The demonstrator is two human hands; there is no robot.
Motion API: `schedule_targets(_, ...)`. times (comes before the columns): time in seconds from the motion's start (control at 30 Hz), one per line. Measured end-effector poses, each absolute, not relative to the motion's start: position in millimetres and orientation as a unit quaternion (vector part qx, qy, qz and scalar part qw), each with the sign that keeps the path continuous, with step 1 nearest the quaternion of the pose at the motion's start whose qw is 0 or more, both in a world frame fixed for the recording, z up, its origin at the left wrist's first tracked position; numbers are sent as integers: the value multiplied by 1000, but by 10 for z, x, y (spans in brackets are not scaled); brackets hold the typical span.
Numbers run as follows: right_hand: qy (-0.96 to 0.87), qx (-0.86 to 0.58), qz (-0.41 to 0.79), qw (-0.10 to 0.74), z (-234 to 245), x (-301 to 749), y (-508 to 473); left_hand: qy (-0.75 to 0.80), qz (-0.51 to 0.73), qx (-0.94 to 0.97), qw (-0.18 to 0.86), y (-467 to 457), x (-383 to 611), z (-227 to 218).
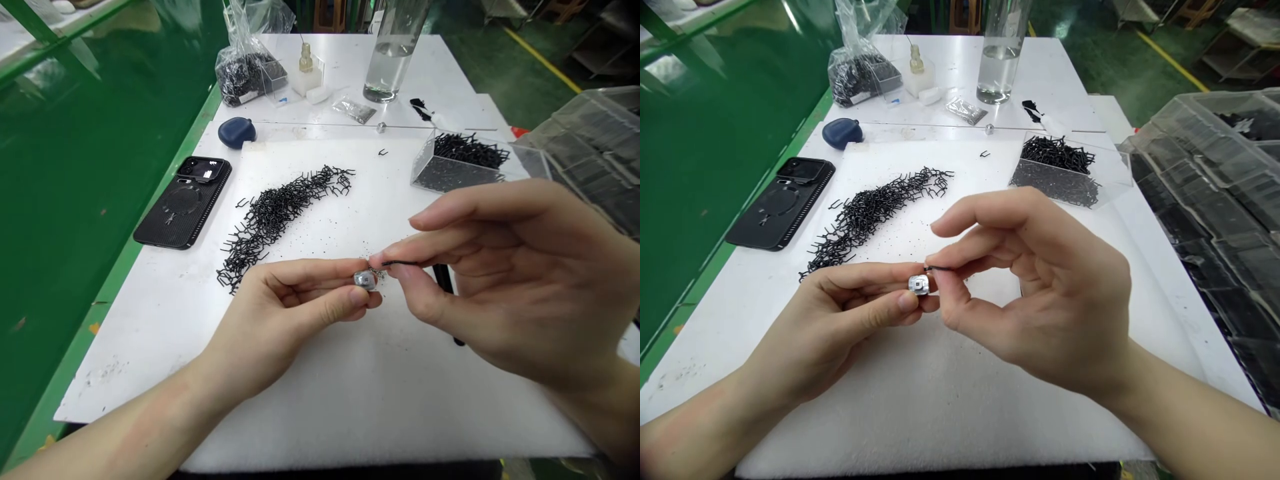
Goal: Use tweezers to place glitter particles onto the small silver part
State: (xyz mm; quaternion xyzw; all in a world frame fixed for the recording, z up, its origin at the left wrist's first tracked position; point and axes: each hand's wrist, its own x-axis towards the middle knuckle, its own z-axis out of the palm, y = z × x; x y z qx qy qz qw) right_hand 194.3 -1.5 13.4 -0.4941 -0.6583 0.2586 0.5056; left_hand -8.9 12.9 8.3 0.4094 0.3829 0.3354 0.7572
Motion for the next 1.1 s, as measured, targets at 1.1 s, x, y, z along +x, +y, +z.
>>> schedule_targets(1.1,-779,-516,92,343,240,2044,-93,375,367,394,755,128,-112,24)
